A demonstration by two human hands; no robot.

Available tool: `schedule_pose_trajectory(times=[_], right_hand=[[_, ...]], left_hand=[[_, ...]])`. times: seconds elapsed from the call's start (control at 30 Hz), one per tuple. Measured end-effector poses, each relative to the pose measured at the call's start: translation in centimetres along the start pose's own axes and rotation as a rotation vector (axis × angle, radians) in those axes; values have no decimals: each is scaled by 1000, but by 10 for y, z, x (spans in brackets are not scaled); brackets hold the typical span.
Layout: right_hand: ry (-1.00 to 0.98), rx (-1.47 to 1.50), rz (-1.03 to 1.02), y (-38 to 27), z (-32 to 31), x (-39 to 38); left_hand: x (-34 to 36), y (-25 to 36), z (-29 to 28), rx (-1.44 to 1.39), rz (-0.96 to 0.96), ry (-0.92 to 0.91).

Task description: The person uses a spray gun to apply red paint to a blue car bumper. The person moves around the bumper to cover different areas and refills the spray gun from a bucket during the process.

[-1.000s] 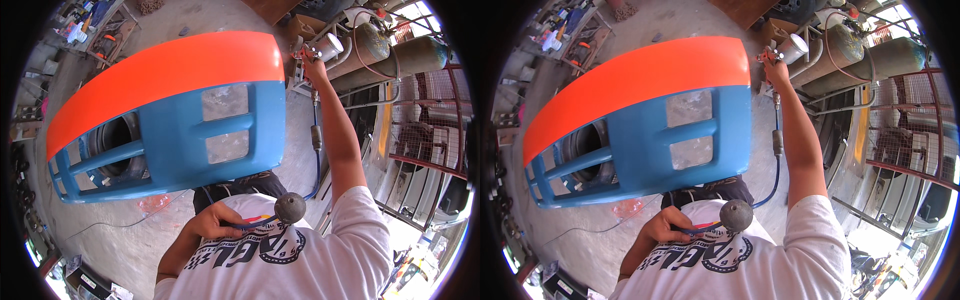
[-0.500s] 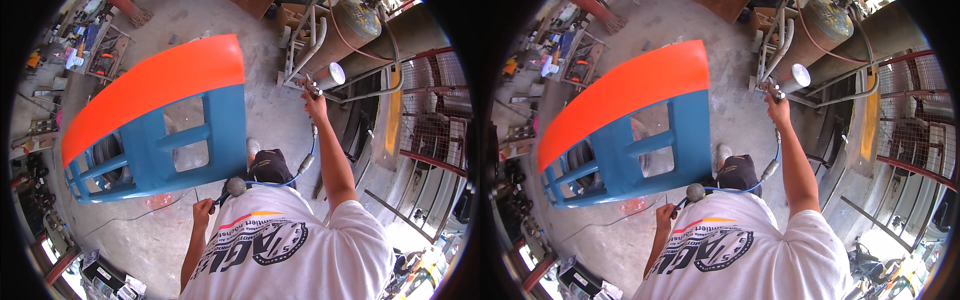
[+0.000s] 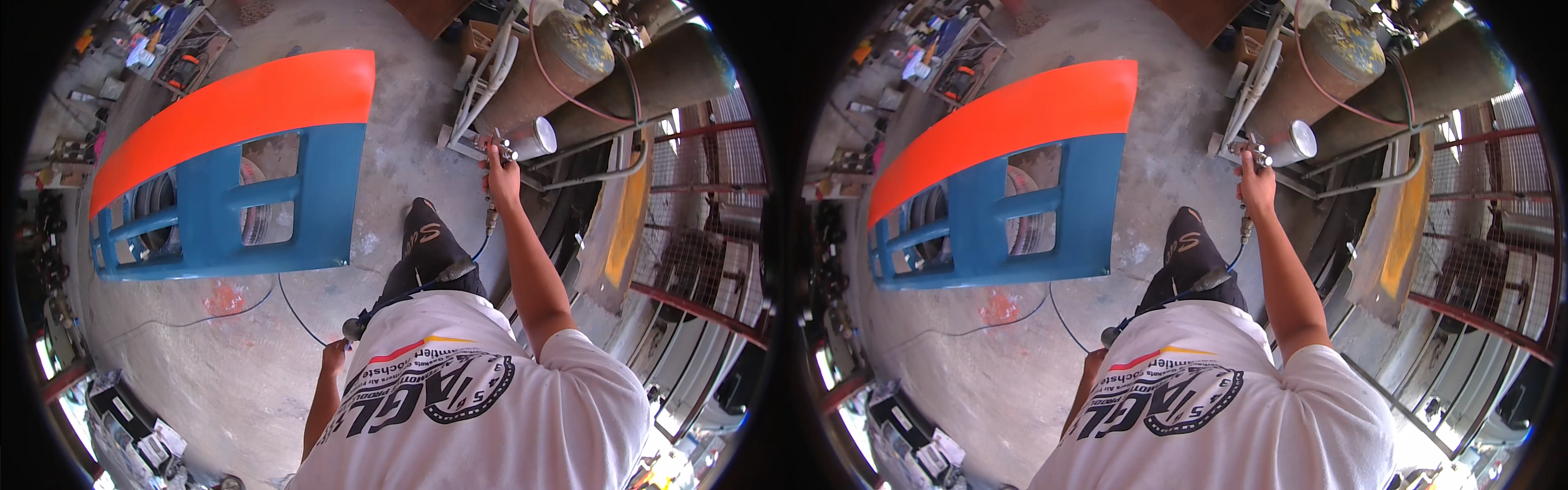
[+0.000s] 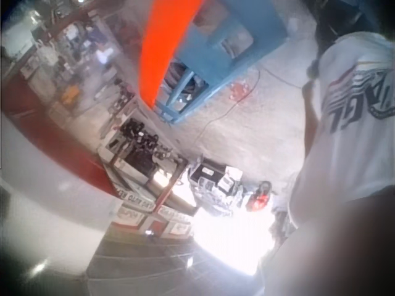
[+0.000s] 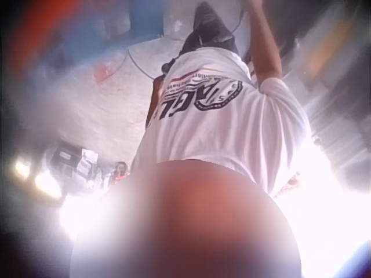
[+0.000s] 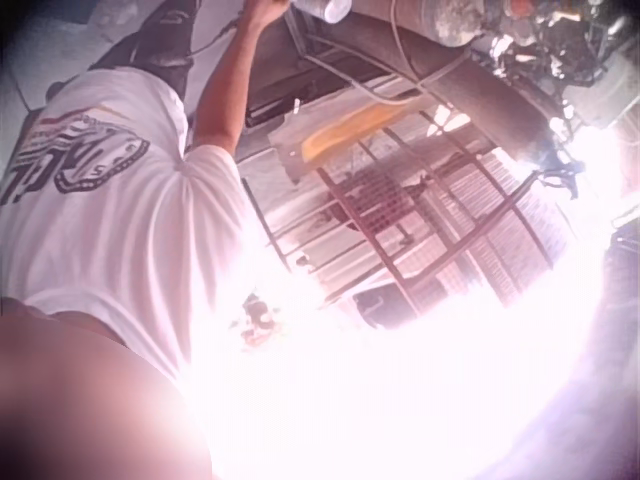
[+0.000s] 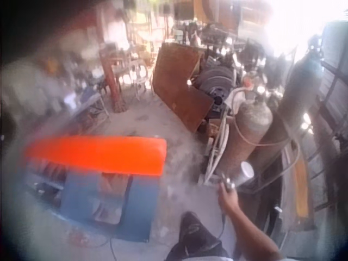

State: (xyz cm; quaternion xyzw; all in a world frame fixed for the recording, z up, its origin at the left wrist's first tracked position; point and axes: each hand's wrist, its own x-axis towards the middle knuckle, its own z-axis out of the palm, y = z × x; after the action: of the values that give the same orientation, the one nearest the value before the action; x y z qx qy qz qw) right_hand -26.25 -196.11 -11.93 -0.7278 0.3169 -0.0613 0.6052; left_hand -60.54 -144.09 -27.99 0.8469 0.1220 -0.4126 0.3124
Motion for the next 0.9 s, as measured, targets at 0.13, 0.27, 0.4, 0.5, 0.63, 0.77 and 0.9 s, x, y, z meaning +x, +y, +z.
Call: schedule_pose_trajectory(times=[0.13, 0.27, 0.4, 0.5, 0.63, 0.77, 0.9], right_hand=[[-53, 104, 17, -23, 2, 21], [-171, 158, -22, -36, 12, 68], [-353, 186, -27, -31, 30, 127], [-392, 154, -30, -12, 57, 160], [-357, 238, 14, 7, 87, 180], [-401, 201, 10, 16, 91, 198], [-504, 179, 92, 5, 85, 206]], left_hand=[[-10, 41, 46, -184, -123, 449], [25, 98, 46, -230, -85, 715], [96, 227, -3, -348, -8, 563], [147, 362, -27, -509, 250, 361], [211, 527, -35, -689, 234, 139], [250, 597, -38, -791, 106, -44], [253, 600, -29, -915, 18, -46]])
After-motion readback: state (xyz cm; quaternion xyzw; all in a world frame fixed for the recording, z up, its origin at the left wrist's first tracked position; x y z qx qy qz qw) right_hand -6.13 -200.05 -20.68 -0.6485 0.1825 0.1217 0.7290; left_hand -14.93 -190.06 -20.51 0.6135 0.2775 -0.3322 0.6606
